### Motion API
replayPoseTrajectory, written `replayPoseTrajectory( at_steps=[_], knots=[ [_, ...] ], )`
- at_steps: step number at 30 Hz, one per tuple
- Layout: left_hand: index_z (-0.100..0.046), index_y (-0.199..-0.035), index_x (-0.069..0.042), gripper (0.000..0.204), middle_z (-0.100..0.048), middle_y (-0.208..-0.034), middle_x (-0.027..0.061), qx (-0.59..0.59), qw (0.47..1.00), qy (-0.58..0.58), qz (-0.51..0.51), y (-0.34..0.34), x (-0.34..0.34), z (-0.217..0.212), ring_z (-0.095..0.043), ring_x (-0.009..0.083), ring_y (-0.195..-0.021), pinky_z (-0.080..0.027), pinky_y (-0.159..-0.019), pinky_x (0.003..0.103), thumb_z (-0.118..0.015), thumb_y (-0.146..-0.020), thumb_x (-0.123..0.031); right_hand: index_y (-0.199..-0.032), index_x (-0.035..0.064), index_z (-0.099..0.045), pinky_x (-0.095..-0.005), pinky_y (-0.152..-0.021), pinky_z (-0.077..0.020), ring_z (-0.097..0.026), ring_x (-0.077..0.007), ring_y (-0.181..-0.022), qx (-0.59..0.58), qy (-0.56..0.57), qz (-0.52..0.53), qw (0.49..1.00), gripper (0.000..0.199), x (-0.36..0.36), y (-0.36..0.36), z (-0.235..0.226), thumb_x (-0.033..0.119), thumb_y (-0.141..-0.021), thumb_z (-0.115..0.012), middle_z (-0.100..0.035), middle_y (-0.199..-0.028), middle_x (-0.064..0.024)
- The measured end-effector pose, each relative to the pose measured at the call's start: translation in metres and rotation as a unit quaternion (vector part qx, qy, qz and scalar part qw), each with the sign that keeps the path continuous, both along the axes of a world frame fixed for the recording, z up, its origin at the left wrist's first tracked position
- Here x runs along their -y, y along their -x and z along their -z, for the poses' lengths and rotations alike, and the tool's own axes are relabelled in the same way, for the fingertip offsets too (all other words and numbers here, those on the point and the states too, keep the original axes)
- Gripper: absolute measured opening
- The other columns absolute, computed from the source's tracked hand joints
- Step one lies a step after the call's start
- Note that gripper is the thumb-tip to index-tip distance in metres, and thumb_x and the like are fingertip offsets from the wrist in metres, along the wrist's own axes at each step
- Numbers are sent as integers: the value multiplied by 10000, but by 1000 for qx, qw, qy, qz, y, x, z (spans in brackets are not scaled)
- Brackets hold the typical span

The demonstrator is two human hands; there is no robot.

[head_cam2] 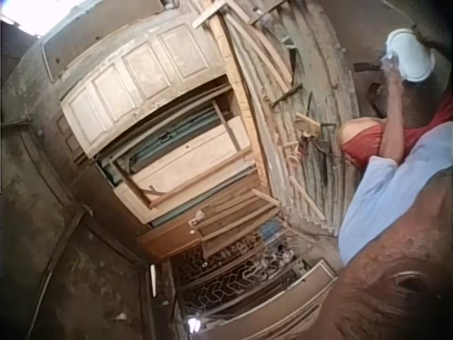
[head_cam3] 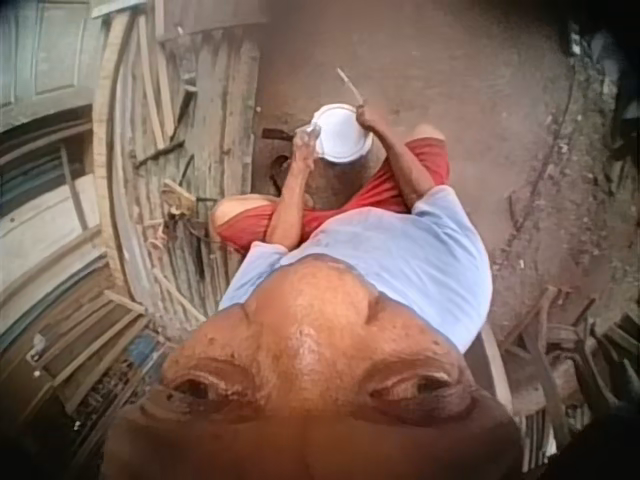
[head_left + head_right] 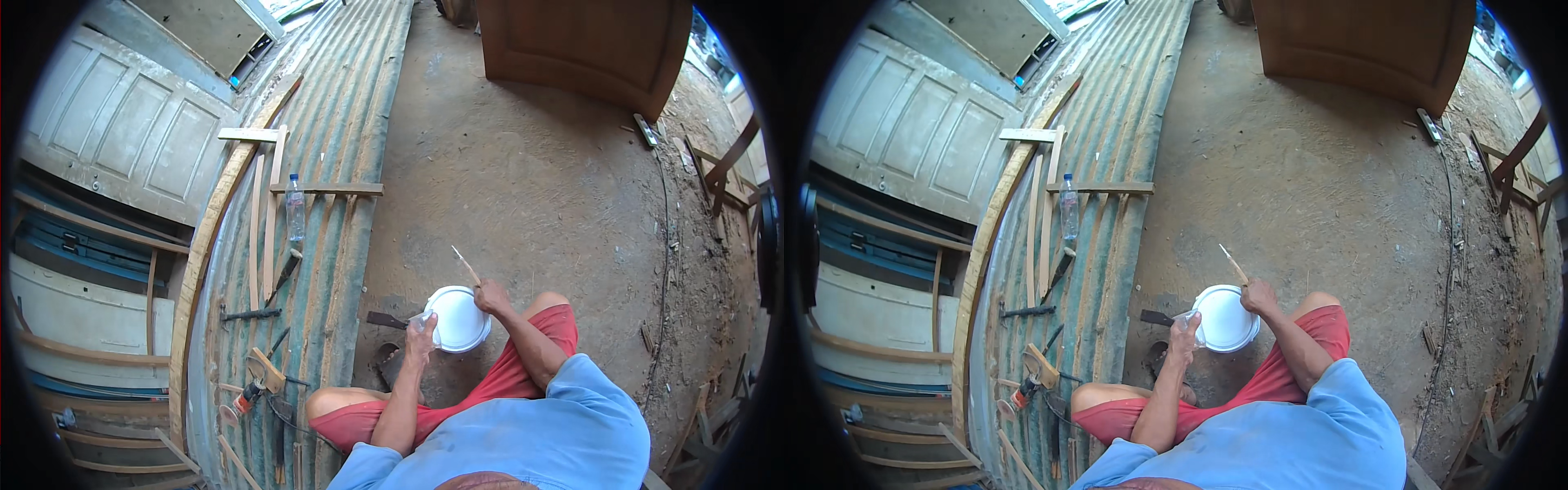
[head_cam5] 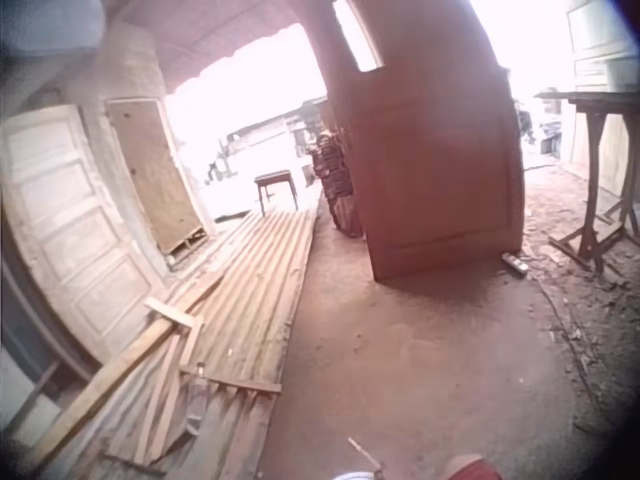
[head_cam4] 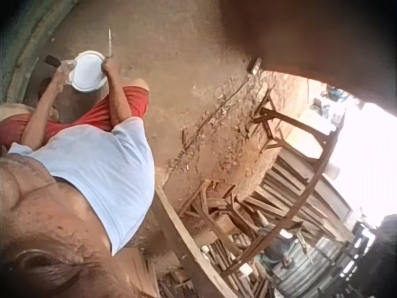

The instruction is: The person pours a white liquid from a plastic cup into a white bucket and stirs it using a wooden stick. The person then walks to another area, picks up a small orange container, and continues to handle the white substance with the stick.

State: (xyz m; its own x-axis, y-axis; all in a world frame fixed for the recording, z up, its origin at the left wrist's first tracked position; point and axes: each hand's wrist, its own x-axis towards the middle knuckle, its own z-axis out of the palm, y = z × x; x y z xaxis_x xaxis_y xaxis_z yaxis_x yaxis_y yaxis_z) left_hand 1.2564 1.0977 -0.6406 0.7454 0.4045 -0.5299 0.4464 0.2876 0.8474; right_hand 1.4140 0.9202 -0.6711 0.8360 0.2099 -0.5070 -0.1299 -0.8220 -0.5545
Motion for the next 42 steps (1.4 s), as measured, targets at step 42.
replayPoseTrajectory(
  at_steps=[42],
  knots=[
    [-604,-1259,29,522,-689,-1143,134,81,981,-150,92,-32,-13,-67,-661,228,-1062,-524,-925,365,-811,-877,-260,-1041,21,-735,-495,-814,-520,-692,-407,-912,-7,-243,-141,960,309,21,-10,-28,278,-877,-685,-706,-931,-259]
  ],
)
